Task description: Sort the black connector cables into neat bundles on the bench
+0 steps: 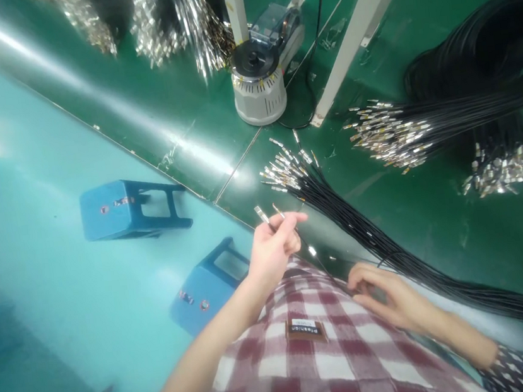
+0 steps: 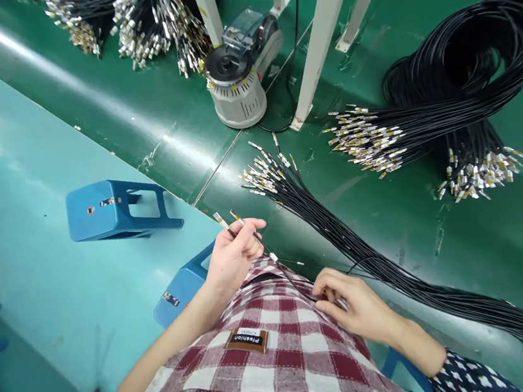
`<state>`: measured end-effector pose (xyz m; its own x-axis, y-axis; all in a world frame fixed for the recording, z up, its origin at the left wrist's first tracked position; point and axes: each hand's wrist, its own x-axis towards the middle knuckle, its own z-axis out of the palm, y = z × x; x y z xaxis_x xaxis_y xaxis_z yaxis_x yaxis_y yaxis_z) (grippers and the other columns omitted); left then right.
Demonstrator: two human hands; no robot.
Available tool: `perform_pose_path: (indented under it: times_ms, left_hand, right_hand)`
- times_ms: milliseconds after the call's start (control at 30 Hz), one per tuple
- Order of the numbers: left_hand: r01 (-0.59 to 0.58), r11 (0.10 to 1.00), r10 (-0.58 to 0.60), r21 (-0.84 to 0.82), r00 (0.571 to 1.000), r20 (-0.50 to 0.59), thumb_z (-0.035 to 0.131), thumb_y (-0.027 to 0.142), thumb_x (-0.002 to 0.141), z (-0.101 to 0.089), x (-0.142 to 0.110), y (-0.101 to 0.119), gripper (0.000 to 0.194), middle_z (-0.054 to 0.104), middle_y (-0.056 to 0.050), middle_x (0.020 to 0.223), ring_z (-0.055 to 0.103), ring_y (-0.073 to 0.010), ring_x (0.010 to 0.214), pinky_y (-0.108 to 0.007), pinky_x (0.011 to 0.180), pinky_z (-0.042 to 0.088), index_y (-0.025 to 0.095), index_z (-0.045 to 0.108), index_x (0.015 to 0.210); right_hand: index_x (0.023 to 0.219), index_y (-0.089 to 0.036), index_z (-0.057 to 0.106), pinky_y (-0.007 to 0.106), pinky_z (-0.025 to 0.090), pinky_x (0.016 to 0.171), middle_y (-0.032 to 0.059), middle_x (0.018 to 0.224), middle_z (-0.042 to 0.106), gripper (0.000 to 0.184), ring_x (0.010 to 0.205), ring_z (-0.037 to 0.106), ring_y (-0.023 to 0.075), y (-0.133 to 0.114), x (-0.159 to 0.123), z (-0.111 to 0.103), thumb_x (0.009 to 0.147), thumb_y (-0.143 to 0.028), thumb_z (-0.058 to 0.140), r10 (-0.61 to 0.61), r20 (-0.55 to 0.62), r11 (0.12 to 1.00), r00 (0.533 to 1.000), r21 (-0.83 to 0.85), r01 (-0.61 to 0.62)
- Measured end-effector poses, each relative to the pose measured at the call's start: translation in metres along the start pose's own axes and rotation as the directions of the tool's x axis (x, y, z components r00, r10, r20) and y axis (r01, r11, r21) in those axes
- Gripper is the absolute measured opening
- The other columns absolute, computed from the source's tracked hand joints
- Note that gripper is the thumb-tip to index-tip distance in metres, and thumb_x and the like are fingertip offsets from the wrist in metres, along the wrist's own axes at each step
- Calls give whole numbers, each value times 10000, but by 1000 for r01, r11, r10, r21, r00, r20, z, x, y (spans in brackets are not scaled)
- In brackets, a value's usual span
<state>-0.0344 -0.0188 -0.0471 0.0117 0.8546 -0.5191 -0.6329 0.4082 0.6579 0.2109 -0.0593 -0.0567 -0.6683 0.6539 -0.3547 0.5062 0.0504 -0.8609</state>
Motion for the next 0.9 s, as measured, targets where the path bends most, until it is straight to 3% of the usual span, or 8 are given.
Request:
perform_pose_path:
  times_ms: [167, 300, 467, 667, 767, 900]
  left_hand:
    - [33, 997, -37, 76, 998, 54, 670, 409, 825, 4, -10, 6, 322, 227, 78, 497, 212, -59, 465, -227, 464, 207, 139, 747, 983]
    - [41, 990, -51, 134, 996, 73, 642, 427, 843, 4, -12, 9, 356, 240, 72, 522, 201, -58, 471, -224, 459, 203, 142, 738, 1035]
    - [44, 990, -56, 133, 995, 88, 642, 436, 839, -1, -10, 8, 361, 236, 71, 518, 194, -57, 466, -222, 448, 191, 124, 741, 992]
    - [57, 996, -59, 61, 998, 22, 645, 403, 844, 0, -8, 6, 304, 227, 80, 510, 219, -54, 470, -204, 461, 216, 129, 736, 942]
    - [118, 990, -119, 73, 993, 16, 682, 426, 809, 0, -7, 4, 353, 305, 69, 542, 258, -49, 476, -194, 464, 243, 137, 725, 1007]
    - [189, 973, -189, 132, 982, -18, 646, 521, 807, -5, -4, 1, 424, 435, 18, 581, 346, -52, 478, -197, 449, 272, 105, 709, 753]
  right_hand:
    - [978, -205, 583, 287, 457, 682, 64, 937, 606, 140, 744, 551, 152, -49, 49, -13, 949, -319, 507, -102, -253, 994, 962, -58, 90]
    - [841, -197, 587, 266, 416, 620, 18, 778, 597, 154, 633, 503, 126, -74, 79, -3, 930, -312, 534, -108, -339, 993, 934, -71, 89]
    - [823, -190, 615, 240, 387, 544, -6, 682, 597, 147, 565, 487, 112, -68, 81, 11, 906, -299, 563, 44, -284, 995, 958, 104, -15]
    - [806, -187, 581, 217, 385, 540, -29, 639, 591, 197, 554, 504, 100, -64, 73, 8, 934, -327, 527, 130, -194, 975, 972, 203, -90]
    - [778, -184, 569, 211, 397, 558, -28, 638, 609, 200, 566, 528, 99, -68, 79, 11, 932, -303, 525, 133, -193, 970, 972, 227, -88]
    - [783, -182, 607, 213, 383, 552, -17, 701, 654, 189, 570, 533, 96, -69, 87, 15, 911, -313, 560, 127, -195, 985, 973, 143, -100]
